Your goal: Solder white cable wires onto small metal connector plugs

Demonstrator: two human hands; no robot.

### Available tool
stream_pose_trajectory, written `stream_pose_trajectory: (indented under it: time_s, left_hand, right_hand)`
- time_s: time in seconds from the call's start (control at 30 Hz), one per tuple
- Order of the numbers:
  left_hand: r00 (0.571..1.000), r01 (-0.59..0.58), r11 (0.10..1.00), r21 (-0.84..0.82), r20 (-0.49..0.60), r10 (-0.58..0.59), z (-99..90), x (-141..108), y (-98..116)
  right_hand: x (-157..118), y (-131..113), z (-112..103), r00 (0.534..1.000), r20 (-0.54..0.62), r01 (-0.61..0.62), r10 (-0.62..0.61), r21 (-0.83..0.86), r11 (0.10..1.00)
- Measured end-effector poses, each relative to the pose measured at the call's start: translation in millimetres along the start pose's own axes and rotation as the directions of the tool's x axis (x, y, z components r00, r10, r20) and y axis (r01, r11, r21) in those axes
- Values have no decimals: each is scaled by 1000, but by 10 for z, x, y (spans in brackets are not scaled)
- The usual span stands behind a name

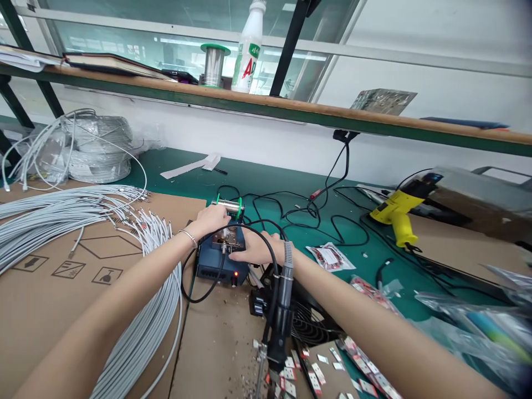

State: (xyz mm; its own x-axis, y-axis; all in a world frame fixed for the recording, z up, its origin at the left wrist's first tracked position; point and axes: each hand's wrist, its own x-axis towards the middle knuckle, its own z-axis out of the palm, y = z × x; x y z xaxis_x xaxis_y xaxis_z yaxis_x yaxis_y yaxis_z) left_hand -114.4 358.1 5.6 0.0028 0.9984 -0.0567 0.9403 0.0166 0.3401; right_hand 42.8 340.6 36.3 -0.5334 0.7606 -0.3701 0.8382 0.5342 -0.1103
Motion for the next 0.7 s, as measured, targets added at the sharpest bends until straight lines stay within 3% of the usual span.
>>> stream_pose_trajectory:
  time_s: [0.47, 0.7]
  left_hand:
    - [1000, -15, 999, -31, 21, 16, -33, -20, -15]
    - [999, -38, 999, -33, 38, 39, -28, -5, -44]
  right_hand:
    - [-31, -6, -43, 998, 39, 48, -50, 34, 998]
    - [-43, 7, -16, 1000, 14, 9, -9, 36, 999]
